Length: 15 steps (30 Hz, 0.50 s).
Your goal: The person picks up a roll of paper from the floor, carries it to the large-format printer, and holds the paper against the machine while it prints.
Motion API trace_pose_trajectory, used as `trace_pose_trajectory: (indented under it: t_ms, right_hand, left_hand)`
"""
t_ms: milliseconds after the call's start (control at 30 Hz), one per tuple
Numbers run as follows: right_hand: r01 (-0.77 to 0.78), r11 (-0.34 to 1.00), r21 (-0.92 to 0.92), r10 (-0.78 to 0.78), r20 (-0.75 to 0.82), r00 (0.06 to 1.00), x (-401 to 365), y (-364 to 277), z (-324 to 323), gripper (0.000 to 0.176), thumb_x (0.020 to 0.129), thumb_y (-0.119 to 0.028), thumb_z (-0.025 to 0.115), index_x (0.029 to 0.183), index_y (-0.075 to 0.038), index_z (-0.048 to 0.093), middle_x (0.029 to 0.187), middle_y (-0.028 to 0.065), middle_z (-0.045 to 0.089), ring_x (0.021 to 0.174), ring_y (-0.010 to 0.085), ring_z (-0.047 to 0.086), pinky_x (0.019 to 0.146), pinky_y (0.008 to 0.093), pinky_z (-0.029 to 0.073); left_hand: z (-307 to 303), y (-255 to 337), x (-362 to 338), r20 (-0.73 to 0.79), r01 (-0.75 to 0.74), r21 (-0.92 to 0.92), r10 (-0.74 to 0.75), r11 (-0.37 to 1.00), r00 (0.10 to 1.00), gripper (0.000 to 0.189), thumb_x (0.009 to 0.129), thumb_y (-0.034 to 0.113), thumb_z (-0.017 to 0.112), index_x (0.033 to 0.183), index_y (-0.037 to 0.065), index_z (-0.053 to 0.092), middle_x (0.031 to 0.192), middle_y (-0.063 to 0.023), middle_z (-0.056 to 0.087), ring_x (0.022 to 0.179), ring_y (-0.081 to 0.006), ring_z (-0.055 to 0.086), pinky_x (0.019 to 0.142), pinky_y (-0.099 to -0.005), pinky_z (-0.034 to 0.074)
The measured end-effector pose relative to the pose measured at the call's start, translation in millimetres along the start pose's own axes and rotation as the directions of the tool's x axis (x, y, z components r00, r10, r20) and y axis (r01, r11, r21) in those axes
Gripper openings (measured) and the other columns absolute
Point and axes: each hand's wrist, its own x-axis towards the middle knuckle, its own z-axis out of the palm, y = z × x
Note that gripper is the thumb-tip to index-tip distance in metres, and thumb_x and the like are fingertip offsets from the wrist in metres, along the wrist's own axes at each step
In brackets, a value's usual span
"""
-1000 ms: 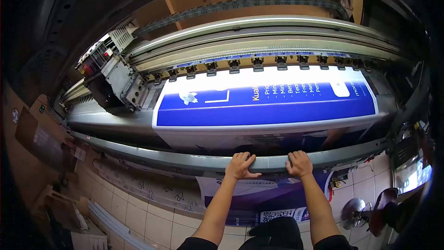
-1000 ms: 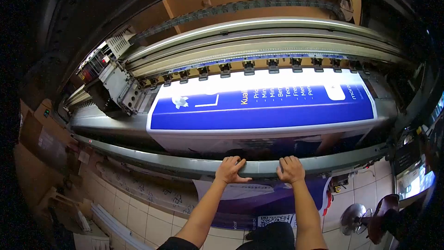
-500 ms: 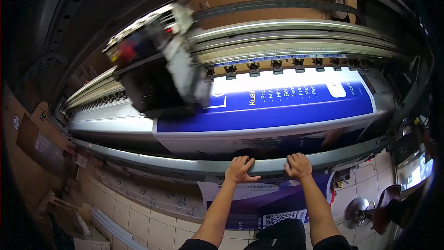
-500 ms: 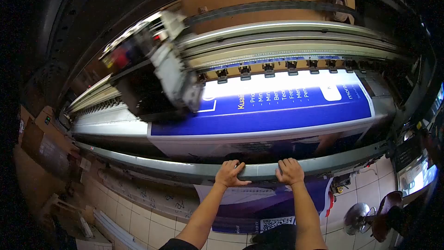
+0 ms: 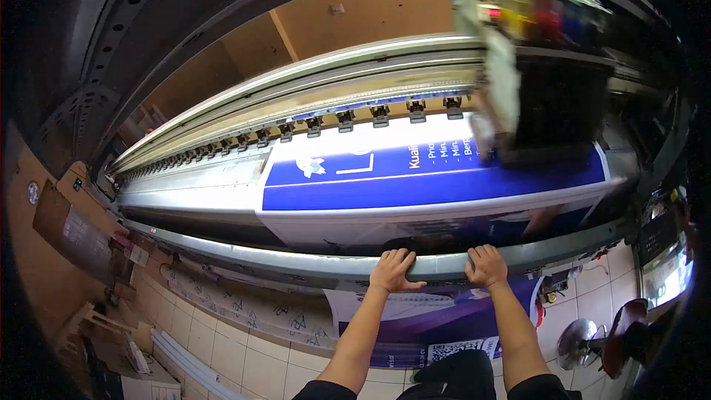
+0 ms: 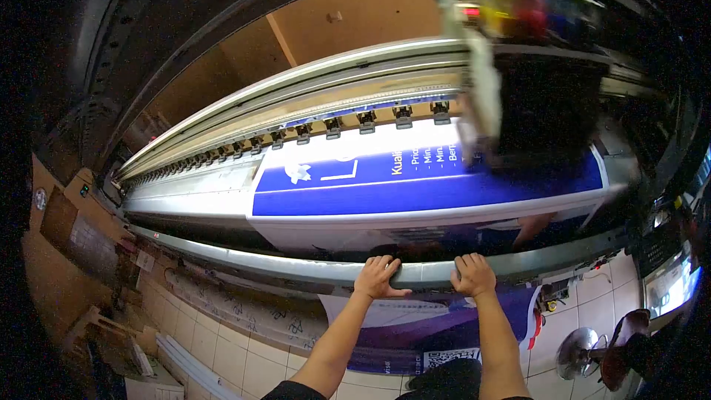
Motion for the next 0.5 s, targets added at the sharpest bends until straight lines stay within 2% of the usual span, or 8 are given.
trace_pose_trajectory:
  t_ms: [367, 500]
  right_hand:
    - [0.001, 1.000, 0.001, -0.001, -0.047, 0.999, 4.1, -2.8, -1.7, 0.028, 0.081, -0.030, 0.064, 0.093, -0.005, 0.068, 0.087, 0.0127, 0.062, 0.089, 0.0311, 0.060, 0.085, 0.0433, 0.051]
    - [-0.004, 1.000, 0.011, 0.005, -0.032, 0.999, -1.4, -1.3, -1.1, 0.028, 0.081, -0.030, 0.064, 0.092, -0.005, 0.067, 0.087, 0.0129, 0.061, 0.089, 0.0312, 0.060, 0.085, 0.0437, 0.050]
  left_hand:
    - [6.7, -3.9, 0.0, -0.165, -0.072, -0.035, 0.066, 0.997, 0.984, 0.087, 0.068, 0.075, 0.075, 0.122, 0.009, 0.062, 0.109, -0.0125, 0.058, 0.101, -0.0291, 0.058, 0.090, -0.0427, 0.046]
    - [3.7, -4.6, 0.7, -0.151, -0.072, -0.050, 0.064, 0.996, 0.986, 0.085, 0.067, 0.073, 0.076, 0.122, 0.009, 0.063, 0.110, -0.0130, 0.059, 0.101, -0.0293, 0.059, 0.090, -0.0423, 0.046]
